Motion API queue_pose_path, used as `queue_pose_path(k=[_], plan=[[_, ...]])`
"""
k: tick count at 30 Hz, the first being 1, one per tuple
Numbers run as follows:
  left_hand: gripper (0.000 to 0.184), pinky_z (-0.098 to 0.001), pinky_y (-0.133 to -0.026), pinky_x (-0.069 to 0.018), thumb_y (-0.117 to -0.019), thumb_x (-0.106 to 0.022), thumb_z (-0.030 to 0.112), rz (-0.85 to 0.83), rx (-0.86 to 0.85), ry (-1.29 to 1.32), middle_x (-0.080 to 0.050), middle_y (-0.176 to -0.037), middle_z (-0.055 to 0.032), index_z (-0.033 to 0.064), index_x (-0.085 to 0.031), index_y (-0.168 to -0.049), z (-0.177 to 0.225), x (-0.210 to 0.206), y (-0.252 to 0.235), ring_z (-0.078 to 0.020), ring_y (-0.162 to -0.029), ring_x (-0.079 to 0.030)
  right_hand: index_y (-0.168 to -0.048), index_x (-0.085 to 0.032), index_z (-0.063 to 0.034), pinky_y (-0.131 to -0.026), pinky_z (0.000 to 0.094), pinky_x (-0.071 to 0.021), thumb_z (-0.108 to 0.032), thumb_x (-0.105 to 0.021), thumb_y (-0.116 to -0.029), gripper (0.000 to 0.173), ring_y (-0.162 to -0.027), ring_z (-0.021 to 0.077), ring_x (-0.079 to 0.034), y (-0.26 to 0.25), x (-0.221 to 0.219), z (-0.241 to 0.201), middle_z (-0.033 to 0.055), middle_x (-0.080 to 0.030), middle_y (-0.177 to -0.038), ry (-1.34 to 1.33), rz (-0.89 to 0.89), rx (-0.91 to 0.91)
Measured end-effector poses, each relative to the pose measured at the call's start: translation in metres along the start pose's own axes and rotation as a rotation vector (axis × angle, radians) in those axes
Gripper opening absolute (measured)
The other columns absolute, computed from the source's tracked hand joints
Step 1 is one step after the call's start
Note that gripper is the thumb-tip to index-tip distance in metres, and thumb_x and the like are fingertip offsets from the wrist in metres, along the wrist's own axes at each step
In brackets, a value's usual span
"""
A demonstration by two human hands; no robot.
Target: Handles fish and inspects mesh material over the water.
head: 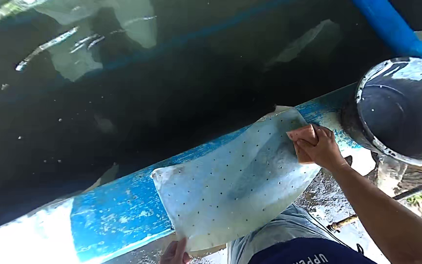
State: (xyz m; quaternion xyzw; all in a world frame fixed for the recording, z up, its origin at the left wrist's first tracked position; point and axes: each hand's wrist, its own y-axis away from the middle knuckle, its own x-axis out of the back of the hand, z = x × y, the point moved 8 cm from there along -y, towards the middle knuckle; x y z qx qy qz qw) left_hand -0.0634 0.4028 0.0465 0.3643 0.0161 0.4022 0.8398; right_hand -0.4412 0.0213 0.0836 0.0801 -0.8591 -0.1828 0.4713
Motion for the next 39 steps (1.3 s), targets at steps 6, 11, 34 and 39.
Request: queue_pose_path(k=[6, 11, 34, 39], plan=[[0.02, -0.0179, -0.05, -0.0527, -0.102, -0.056, 0.002, -0.044, -0.028, -0.229, -0.064, -0.059, 0.0045, 0.0056, -0.061, -0.083, -0.003, 0.024, -0.01, -0.0015, -0.048, -0.06, -0.155, -0.039, 0.0004, -0.101, 0.0673, -0.0447, -0.02, -0.071, -0.0985, 0.068, -0.126, 0.0554, -0.054, 0.04, -0.01, 0.015, 0.0368, -0.037, -0.153, 0.08, 0.014, -0.067], [0.047, -0.0667, -0.105, -0.0423, -0.0954, -0.069, 0.021, 0.071, -0.622, -0.777, -0.058, -0.131, -0.0372, -0.012, -0.061, -0.128, 0.074, 0.01, -0.018, -0.0549, -0.126, -0.054, -0.145, -0.052, 0.0016, -0.094, 0.0664, -0.05, -0.023, -0.066, -0.0996, 0.053, -0.121, 0.0522, -0.057, 0.071, -0.044, -0.083, 0.0356, -0.05, -0.141, 0.226, 0.078, 0.27], [0.036, -0.0614, -0.107, -0.0445, -0.0938, -0.057, 0.014, 0.413, -0.956, -0.743, -0.061, -0.137, -0.0295, -0.0065, -0.07, -0.12, 0.072, -0.034, -0.058, -0.0507, -0.129, -0.055, -0.119, -0.071, -0.0042, -0.088, 0.0559, -0.0571, -0.021, -0.062, -0.1016, 0.026, -0.111, 0.041, -0.066, 0.128, -0.177, -0.201, 0.0219, -0.068, -0.118, 0.113, -0.062, 0.948], [0.028, -0.0515, -0.103, -0.0505, -0.0914, -0.056, 0.014, 0.568, -1.059, -0.642, -0.072, -0.118, -0.0215, -0.003, -0.077, -0.099, 0.069, -0.031, -0.054, -0.0426, -0.12, -0.064, -0.12, -0.068, -0.0008, -0.087, 0.0553, -0.0563, -0.008, -0.064, -0.0967, 0.025, -0.112, 0.042, -0.064, 0.181, -0.305, -0.331, 0.0251, -0.064, -0.119, 0.079, -0.332, 1.135]])
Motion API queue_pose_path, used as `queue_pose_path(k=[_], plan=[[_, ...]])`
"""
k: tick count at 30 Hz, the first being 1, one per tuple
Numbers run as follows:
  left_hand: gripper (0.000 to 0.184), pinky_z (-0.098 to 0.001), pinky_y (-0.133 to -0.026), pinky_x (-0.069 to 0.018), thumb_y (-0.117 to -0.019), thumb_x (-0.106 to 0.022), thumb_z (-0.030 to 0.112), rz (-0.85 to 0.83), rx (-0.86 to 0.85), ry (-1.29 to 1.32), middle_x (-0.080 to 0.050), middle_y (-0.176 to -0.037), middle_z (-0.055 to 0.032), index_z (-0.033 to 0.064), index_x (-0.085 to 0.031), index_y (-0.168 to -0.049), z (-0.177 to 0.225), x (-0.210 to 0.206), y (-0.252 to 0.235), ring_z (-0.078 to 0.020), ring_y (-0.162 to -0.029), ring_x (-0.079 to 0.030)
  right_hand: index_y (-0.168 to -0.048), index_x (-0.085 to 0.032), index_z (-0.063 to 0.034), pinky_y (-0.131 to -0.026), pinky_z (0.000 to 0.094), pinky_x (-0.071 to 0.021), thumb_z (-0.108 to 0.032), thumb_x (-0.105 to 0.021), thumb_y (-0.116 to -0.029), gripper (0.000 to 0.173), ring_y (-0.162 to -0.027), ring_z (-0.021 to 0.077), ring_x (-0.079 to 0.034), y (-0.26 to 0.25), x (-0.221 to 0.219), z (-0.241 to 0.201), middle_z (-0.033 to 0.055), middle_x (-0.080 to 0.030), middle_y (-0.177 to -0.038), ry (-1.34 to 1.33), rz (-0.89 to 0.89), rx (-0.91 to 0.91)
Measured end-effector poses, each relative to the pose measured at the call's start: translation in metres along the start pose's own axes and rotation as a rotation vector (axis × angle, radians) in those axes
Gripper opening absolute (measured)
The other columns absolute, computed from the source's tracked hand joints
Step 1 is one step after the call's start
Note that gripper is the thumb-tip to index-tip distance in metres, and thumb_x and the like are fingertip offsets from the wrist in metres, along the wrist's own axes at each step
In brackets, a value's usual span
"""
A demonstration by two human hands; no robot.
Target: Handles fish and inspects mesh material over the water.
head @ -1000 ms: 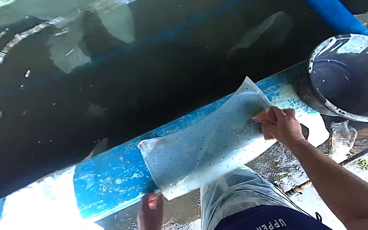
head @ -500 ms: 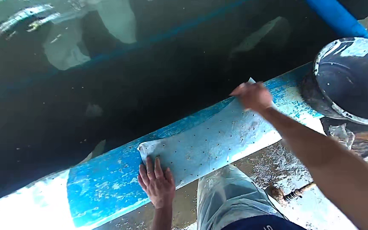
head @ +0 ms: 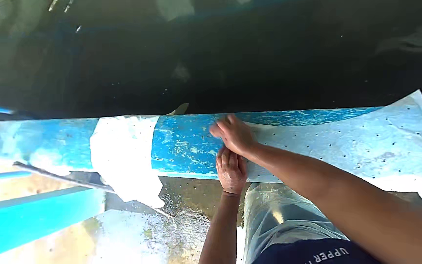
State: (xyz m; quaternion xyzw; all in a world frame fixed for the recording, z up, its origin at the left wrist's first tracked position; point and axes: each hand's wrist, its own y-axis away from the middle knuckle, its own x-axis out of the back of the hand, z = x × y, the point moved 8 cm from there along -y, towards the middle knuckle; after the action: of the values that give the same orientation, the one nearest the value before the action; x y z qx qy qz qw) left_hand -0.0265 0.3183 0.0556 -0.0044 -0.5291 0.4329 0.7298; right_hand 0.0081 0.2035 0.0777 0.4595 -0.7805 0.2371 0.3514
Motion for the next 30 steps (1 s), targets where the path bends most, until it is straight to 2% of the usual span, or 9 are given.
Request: queue_pose_path(k=[4, 9, 12, 16, 18, 21, 25, 27, 30], plan=[[0.029, -0.0492, -0.102, -0.051, -0.0916, -0.057, 0.016, 0.011, -0.012, 0.002, -0.073, -0.119, -0.0175, 0.0008, -0.078, -0.104, -0.002, 0.004, -0.001, -0.0385, -0.119, -0.065, -0.131, -0.063, -0.0037, -0.091, 0.0541, -0.055, -0.005, -0.061, -0.0987, 0.032, -0.12, 0.0425, -0.06, -0.033, -0.005, -0.005, 0.0251, -0.057, -0.132, 0.04, -0.151, -0.099], [0.026, -0.0547, -0.105, -0.0478, -0.0956, -0.057, 0.016, -0.066, -0.01, 0.015, -0.073, -0.119, -0.0172, 0.0036, -0.078, -0.104, -0.003, 0.0, -0.001, -0.0429, -0.12, -0.063, -0.126, -0.071, -0.0064, -0.09, 0.0544, -0.0582, -0.01, -0.065, -0.0978, 0.029, -0.113, 0.0395, -0.067, 0.095, 0.097, 0.112, 0.02, -0.069, -0.121, 0.192, 0.221, -0.06], [0.03, -0.0555, -0.105, -0.0461, -0.0955, -0.053, 0.016, -0.078, -0.035, -0.019, -0.073, -0.118, -0.0209, -0.0005, -0.076, -0.104, -0.001, -0.001, -0.003, -0.0462, -0.119, -0.063, -0.125, -0.071, -0.0091, -0.094, 0.0642, -0.0526, -0.017, -0.054, -0.104, 0.028, -0.121, 0.0478, -0.062, 0.171, 0.205, 0.239, 0.0232, -0.068, -0.126, 0.476, 0.313, -0.475], [0.032, -0.0596, -0.099, -0.0447, -0.0922, -0.054, 0.02, -0.139, -0.025, -0.064, -0.071, -0.112, -0.0259, -0.0043, -0.074, -0.098, 0.002, -0.001, -0.017, -0.0495, -0.112, -0.063, -0.143, -0.054, 0.0018, -0.099, 0.0763, -0.0409, -0.021, -0.062, -0.1007, 0.049, -0.131, 0.06, -0.048, 0.232, 0.308, 0.361, 0.0409, -0.042, -0.148, 0.271, 0.327, -1.231], [0.036, -0.0654, -0.099, -0.0429, -0.095, -0.057, 0.021, -0.289, 0.042, -0.054, -0.066, -0.116, -0.0328, -0.0102, -0.069, -0.109, 0.004, -0.004, -0.041, -0.0551, -0.114, -0.059, -0.142, -0.054, 0.0036, -0.108, 0.0662, -0.0395, -0.023, -0.06, -0.105, 0.046, -0.134, 0.0485, -0.051, 0.229, 0.32, 0.371, 0.0346, -0.052, -0.142, -0.028, 0.445, -1.242], [0.046, -0.0688, -0.111, -0.0316, -0.1004, -0.055, 0.012, -0.554, 0.058, 0.065, -0.043, -0.151, -0.0359, -0.0097, -0.053, -0.141, 0.014, -0.023, -0.08, -0.0586, -0.137, -0.041, -0.14, -0.054, -0.0076, -0.086, 0.0374, -0.0527, -0.029, -0.055, -0.1069, 0.04, -0.099, 0.0173, -0.062, 0.214, 0.306, 0.346, 0.0127, -0.062, -0.119, -0.522, 0.489, -1.102], [0.031, -0.0611, -0.112, -0.0383, -0.1007, -0.056, -0.001, -0.866, -0.016, 0.039, -0.061, -0.135, -0.027, -0.0025, -0.066, -0.13, 0.03, -0.046, -0.1, -0.0465, -0.131, -0.053, -0.14, -0.054, -0.0011, -0.097, 0.0522, -0.0491, -0.022, -0.06, -0.1052, 0.041, -0.11, 0.0328, -0.062, 0.204, 0.273, 0.336, 0.0248, -0.061, -0.127, -0.463, 0.217, -1.063], [0.03, -0.059, -0.107, -0.0437, -0.1027, -0.054, 0.0, -0.958, 0.021, -0.02, -0.064, -0.127, -0.0271, -0.0017, -0.065, -0.131, 0.026, -0.047, -0.101, -0.0444, -0.124, -0.058, -0.14, -0.054, 0.0009, -0.102, 0.0594, -0.0458, -0.021, -0.062, -0.1037, 0.043, -0.118, 0.0397, -0.061, 0.205, 0.275, 0.338, 0.0288, -0.06, -0.131, -0.365, 0.273, -1.01], [0.023, -0.0598, -0.104, -0.0453, -0.1023, -0.054, -0.002, -0.934, 0.028, -0.045, -0.065, -0.117, -0.0298, -0.0063, -0.069, -0.119, 0.02, -0.023, -0.119, -0.0452, -0.116, -0.061, -0.14, -0.054, 0.0007, -0.099, 0.0538, -0.0498, -0.019, -0.064, -0.1024, 0.043, -0.112, 0.033, -0.063, 0.214, 0.288, 0.33, 0.0257, -0.061, -0.129, -0.389, 0.397, -0.94]])
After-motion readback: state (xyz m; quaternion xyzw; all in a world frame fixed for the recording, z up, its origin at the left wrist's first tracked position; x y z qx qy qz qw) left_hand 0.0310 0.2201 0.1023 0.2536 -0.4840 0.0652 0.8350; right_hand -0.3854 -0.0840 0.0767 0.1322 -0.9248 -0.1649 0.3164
